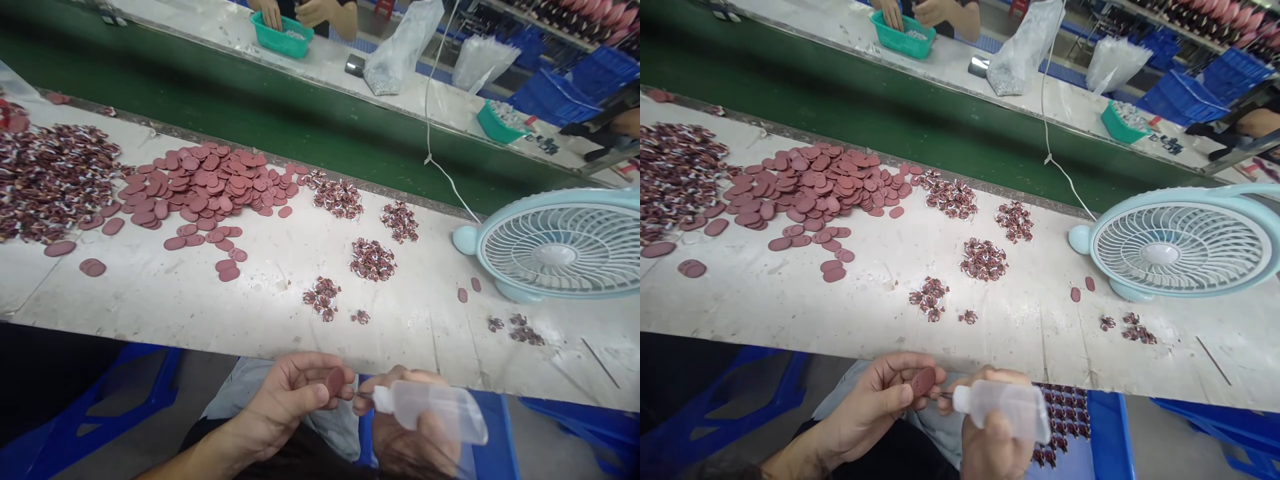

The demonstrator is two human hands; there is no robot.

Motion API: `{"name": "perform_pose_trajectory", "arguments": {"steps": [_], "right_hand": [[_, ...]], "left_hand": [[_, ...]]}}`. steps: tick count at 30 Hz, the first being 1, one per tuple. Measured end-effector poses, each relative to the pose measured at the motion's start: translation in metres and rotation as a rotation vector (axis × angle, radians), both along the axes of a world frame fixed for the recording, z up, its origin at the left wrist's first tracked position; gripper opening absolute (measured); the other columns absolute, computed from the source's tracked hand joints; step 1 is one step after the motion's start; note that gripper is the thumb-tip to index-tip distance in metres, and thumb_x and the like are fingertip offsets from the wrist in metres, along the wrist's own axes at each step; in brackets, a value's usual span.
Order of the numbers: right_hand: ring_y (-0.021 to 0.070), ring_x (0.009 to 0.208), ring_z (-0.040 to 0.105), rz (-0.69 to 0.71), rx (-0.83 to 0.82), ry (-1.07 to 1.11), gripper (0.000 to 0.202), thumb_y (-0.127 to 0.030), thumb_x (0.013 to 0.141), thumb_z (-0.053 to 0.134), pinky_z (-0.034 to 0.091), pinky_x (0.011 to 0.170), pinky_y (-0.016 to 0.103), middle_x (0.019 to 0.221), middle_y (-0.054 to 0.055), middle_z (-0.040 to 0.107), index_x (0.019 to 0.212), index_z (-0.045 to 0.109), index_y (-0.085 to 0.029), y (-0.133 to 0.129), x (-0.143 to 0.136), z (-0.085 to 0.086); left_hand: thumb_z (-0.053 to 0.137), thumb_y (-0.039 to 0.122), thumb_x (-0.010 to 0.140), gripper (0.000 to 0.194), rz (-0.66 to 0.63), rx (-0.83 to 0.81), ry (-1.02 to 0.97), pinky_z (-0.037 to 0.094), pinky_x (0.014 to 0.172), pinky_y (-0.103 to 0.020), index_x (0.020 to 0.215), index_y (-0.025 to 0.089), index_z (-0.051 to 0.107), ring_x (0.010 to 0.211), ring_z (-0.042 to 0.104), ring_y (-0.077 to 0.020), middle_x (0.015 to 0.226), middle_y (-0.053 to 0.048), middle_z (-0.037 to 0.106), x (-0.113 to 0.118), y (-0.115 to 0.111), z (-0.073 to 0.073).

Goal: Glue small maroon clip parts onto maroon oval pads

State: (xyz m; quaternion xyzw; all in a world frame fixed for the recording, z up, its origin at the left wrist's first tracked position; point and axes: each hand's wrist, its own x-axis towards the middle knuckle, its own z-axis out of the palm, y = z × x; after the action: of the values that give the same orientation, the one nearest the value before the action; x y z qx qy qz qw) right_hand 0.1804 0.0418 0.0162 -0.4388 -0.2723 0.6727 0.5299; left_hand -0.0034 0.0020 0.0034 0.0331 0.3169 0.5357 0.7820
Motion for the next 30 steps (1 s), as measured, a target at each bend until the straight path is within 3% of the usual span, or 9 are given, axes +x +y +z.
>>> {"name": "perform_pose_trajectory", "arguments": {"steps": [6, 10, 12, 14, 16, 18, 21, 24, 30], "right_hand": [[0.017, 0.067, 0.068, 0.012, -0.396, 1.084, 0.029, -0.03, 0.091, 0.053, 0.064, 0.049, 0.026, 0.079, -0.002, 0.057, 0.119, 0.043, -0.028, 0.055, 0.035, -0.013], [0.0153, 0.058, 0.063, 0.094, -0.432, 1.275, 0.029, -0.029, 0.089, 0.054, 0.053, 0.037, 0.017, 0.067, -0.008, 0.044, 0.115, 0.04, -0.03, 0.07, 0.053, -0.028], [0.0114, 0.054, 0.06, 0.073, -0.343, 1.071, 0.031, -0.037, 0.092, 0.055, 0.044, 0.031, 0.01, 0.07, -0.006, 0.047, 0.12, 0.047, -0.025, 0.061, 0.047, -0.024], [0.0078, 0.045, 0.052, 0.08, -0.169, 0.549, 0.032, -0.044, 0.094, 0.057, 0.035, 0.025, 0.009, 0.07, -0.005, 0.051, 0.117, 0.059, -0.023, 0.05, 0.034, -0.015], [0.009, 0.05, 0.056, 0.105, 0.049, -0.072, 0.023, -0.036, 0.092, 0.064, 0.044, 0.031, 0.013, 0.075, -0.002, 0.062, 0.11, 0.07, -0.024, 0.045, 0.02, -0.007], [0.0181, 0.085, 0.071, 0.202, 0.304, -0.664, 0.029, -0.021, 0.091, 0.064, 0.065, 0.065, 0.026, 0.105, 0.006, 0.072, 0.118, 0.073, -0.028, 0.051, 0.007, -0.004], [0.0296, 0.123, 0.062, 0.487, 0.656, -1.384, 0.05, -0.012, 0.093, 0.05, 0.056, 0.107, 0.053, 0.143, 0.014, 0.059, 0.14, 0.061, -0.027, 0.069, -0.005, -0.007], [0.0298, 0.113, 0.066, 0.627, 0.685, -1.49, 0.047, -0.012, 0.093, 0.047, 0.058, 0.102, 0.055, 0.128, 0.015, 0.066, 0.135, 0.064, -0.024, 0.08, -0.009, -0.009], [0.0215, 0.08, 0.075, 0.543, 0.539, -1.398, 0.015, -0.026, 0.095, 0.056, 0.066, 0.076, 0.038, 0.097, 0.007, 0.073, 0.101, 0.069, -0.022, 0.066, 0.002, 0.01]], "left_hand": [[0.09, 0.025, 0.076, 0.033, 0.021, 0.012, -0.037, 0.057, 0.076, -0.019, 0.107, 0.023, 0.08, 0.088, 0.079, -0.0147, 0.109, -0.009, 0.084, -0.006, 0.004, 0.006], [0.089, 0.023, 0.076, 0.028, 0.036, -0.015, -0.01, 0.057, 0.075, -0.017, 0.102, 0.022, 0.081, 0.086, 0.077, -0.0126, 0.111, -0.008, 0.084, -0.011, 0.005, 0.008], [0.088, 0.022, 0.076, 0.029, 0.052, -0.015, 0.007, 0.057, 0.076, -0.017, 0.105, 0.022, 0.081, 0.087, 0.077, -0.0124, 0.116, -0.009, 0.083, -0.014, 0.005, 0.007], [0.086, 0.022, 0.079, 0.03, 0.061, -0.005, 0.02, 0.057, 0.078, -0.017, 0.108, 0.022, 0.08, 0.089, 0.077, -0.0125, 0.123, -0.01, 0.08, -0.017, 0.005, 0.005], [0.084, 0.021, 0.081, 0.03, 0.058, -0.008, 0.024, 0.058, 0.078, -0.018, 0.11, 0.021, 0.079, 0.089, 0.077, -0.0127, 0.125, -0.01, 0.079, -0.019, 0.004, 0.003], [0.083, 0.022, 0.081, 0.029, 0.05, -0.019, 0.021, 0.058, 0.078, -0.018, 0.11, 0.021, 0.079, 0.088, 0.077, -0.0128, 0.122, -0.01, 0.08, -0.021, 0.004, 0.002], [0.084, 0.023, 0.081, 0.028, 0.03, -0.038, 0.022, 0.058, 0.078, -0.018, 0.109, 0.021, 0.08, 0.087, 0.077, -0.0124, 0.118, -0.009, 0.082, -0.022, 0.005, 0.004], [0.085, 0.024, 0.079, 0.028, 0.021, -0.055, 0.037, 0.057, 0.076, -0.018, 0.107, 0.022, 0.08, 0.086, 0.076, -0.0122, 0.116, -0.008, 0.082, -0.022, 0.004, 0.007], [0.091, 0.028, 0.072, 0.031, 0.021, -0.034, 0.079, 0.057, 0.074, -0.02, 0.102, 0.023, 0.082, 0.085, 0.077, -0.0148, 0.118, -0.007, 0.082, -0.019, 0.004, 0.01]]}}
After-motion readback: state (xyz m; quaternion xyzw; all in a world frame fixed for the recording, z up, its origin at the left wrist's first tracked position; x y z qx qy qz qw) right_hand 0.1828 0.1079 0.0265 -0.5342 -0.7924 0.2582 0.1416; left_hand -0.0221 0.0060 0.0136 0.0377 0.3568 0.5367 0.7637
